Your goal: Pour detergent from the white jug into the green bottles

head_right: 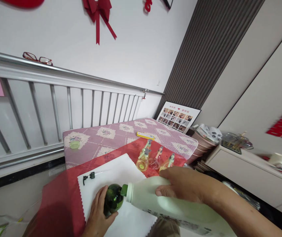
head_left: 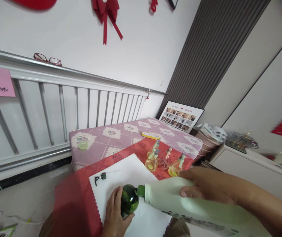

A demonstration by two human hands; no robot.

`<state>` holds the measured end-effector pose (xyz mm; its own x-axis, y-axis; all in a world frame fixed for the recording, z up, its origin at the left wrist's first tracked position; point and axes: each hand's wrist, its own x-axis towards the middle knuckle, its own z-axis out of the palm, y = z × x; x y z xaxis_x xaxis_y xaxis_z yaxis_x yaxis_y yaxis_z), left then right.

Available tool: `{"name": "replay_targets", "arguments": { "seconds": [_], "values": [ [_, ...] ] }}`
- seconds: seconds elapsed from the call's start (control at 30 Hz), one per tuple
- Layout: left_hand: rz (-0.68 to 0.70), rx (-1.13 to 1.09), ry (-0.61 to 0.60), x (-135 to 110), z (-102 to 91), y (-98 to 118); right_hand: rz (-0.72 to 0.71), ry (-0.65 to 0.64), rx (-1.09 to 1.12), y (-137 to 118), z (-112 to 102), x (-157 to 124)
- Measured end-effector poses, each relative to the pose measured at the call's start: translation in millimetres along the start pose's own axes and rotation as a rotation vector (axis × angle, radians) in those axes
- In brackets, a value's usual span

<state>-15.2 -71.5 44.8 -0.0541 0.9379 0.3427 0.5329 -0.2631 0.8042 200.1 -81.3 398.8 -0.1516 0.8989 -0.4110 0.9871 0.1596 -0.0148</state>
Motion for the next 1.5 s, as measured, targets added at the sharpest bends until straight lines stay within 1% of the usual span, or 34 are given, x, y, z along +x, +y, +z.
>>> {"name": "replay_targets", "arguments": {
  "seconds": [0.1, 0.27, 0.5, 0.63, 0.87, 1.07, 1.23, 1.5],
  "values": [
    [-0.018, -0.006, -0.009, 0.1, -0.5, 1.4, -0.013, -0.059, 0.034, -1.3, -0.9, -0.4],
    [-0.008, -0.015, -0.004, -0.2, 0.5, -1.1, -0.007, -0.070, 0.032, -2.8, -2.5, -1.2],
    [-0.005, -0.003, -0.009, 0.6, -0.8, 0.1, -0.017, -0.056, 0.043, 4.3, 1.8, 0.8],
    [0.000, 0.005, -0.011, 1.4, -1.0, 0.4, -0.008, -0.067, 0.038, 1.1, -0.1, 1.2],
    [-0.019, 0.020, -0.092, 2.5, 0.2, -7.6, -0.020, -0.059, 0.047, 2.3, -1.1, 0.7],
    [-0.007, -0.005, -0.011, 0.5, 2.0, -3.2, -0.013, -0.059, 0.039, 0.0, -2.0, 1.0],
    [0.002, -0.007, 0.000, 0.8, 0.4, -0.6, -0.008, -0.063, 0.041, -4.0, -3.9, 0.7],
    [0.006, 0.004, -0.001, 0.7, 0.0, -1.5, 0.003, -0.067, 0.036, -3.0, -3.4, 0.3]
  ]
}}
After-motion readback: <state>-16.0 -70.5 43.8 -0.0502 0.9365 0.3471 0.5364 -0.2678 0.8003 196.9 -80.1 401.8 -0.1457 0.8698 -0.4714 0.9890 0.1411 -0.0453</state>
